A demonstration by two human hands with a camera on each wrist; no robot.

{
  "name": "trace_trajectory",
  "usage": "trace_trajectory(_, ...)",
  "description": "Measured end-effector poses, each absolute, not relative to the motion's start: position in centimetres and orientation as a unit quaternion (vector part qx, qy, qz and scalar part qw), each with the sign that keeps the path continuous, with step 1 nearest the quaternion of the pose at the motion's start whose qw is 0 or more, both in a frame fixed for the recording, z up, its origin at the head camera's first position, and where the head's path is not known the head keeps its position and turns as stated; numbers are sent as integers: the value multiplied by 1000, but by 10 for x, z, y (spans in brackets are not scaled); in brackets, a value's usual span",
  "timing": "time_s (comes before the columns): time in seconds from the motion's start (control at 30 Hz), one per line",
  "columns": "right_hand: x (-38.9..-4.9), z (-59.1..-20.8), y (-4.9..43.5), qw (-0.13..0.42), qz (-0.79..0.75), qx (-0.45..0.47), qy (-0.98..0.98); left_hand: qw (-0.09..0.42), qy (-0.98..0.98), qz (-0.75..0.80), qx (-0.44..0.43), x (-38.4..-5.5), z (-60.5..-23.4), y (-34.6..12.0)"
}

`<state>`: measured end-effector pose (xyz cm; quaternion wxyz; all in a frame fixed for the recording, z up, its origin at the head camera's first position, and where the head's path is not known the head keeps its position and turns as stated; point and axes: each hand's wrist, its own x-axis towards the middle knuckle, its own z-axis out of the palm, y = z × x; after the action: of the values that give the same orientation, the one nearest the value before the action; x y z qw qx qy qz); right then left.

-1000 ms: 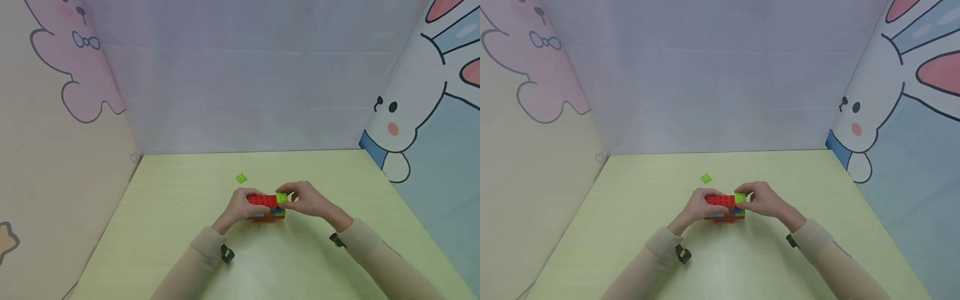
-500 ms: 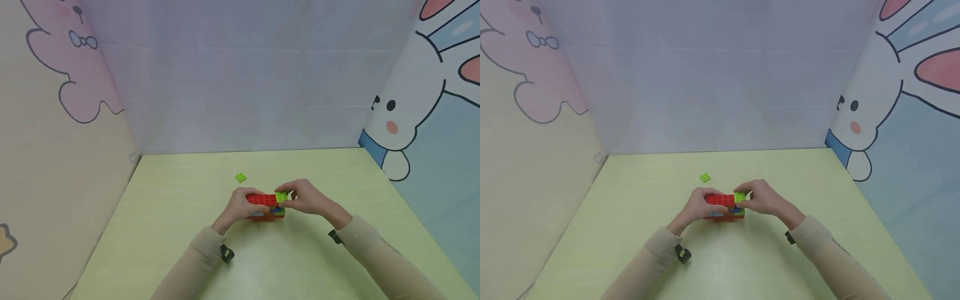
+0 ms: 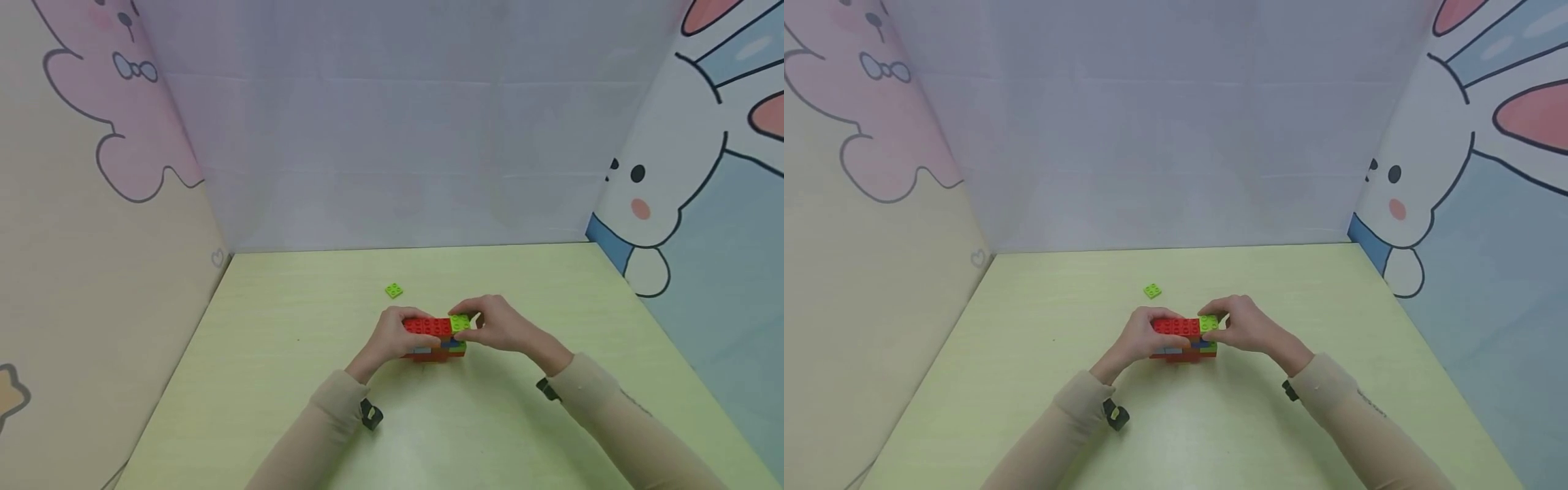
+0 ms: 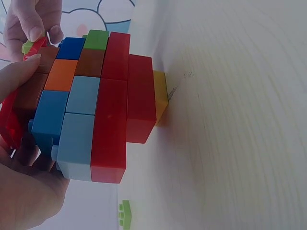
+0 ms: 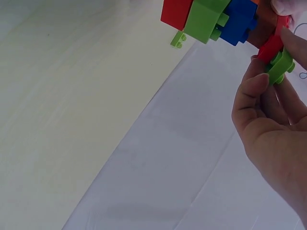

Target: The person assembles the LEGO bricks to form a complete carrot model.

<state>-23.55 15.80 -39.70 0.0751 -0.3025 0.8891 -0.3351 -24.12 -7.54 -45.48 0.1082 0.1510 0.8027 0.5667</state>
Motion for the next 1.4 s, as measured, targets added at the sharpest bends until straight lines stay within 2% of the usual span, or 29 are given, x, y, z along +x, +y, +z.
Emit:
trace_trajectory(0.83,-242,-455,144,101,-555,-179,806,95,809,554,171,-244,-455,-78)
trace_trajectory(0.97,-241,-457,143,102,-566,-175,799,97,810,551,175,-245,-456,-78)
trace_trajectory(1.2,-223,-423,134,110,-553,-184,805,94,809,556,166,-241,-459,-80)
trace_trajectory(1.4,-236,-451,141,102,-543,-182,813,81,812,554,167,-236,-458,-78)
